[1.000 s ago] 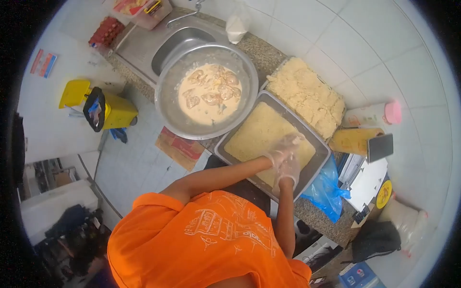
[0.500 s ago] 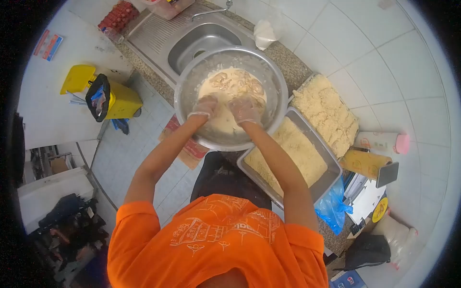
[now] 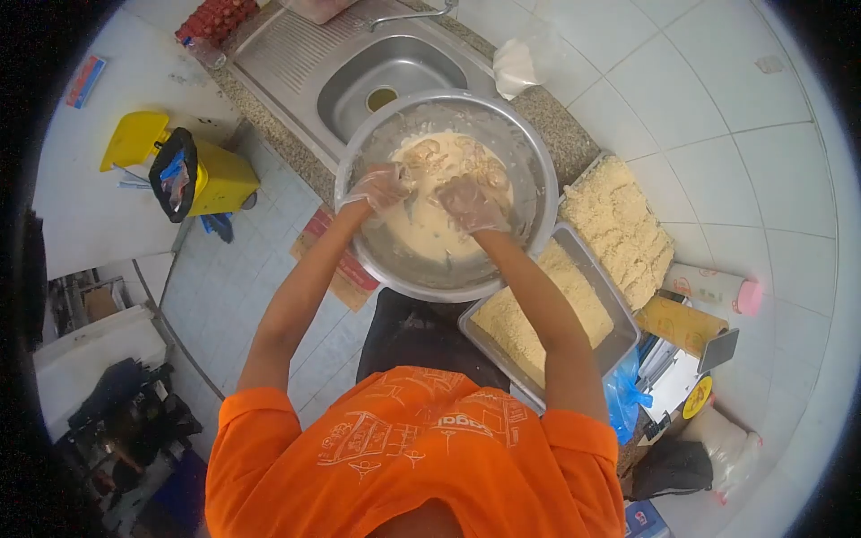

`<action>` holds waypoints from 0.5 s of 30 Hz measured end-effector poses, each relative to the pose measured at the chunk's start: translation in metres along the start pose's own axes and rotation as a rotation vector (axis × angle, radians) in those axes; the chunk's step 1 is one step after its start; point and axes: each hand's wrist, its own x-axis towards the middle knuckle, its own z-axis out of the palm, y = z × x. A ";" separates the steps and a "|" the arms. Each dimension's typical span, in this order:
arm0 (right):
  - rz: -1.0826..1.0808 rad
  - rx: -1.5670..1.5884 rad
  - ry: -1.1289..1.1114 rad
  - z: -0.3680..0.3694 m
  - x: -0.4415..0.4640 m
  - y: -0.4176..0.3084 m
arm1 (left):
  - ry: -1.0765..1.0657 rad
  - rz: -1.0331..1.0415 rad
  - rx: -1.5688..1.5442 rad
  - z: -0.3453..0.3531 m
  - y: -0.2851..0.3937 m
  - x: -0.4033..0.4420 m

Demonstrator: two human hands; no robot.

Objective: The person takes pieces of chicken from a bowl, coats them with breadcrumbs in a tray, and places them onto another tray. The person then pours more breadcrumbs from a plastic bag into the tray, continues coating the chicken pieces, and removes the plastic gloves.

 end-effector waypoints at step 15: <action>0.319 0.375 0.236 -0.087 -0.046 0.039 | -0.131 0.003 -0.142 -0.040 0.053 -0.012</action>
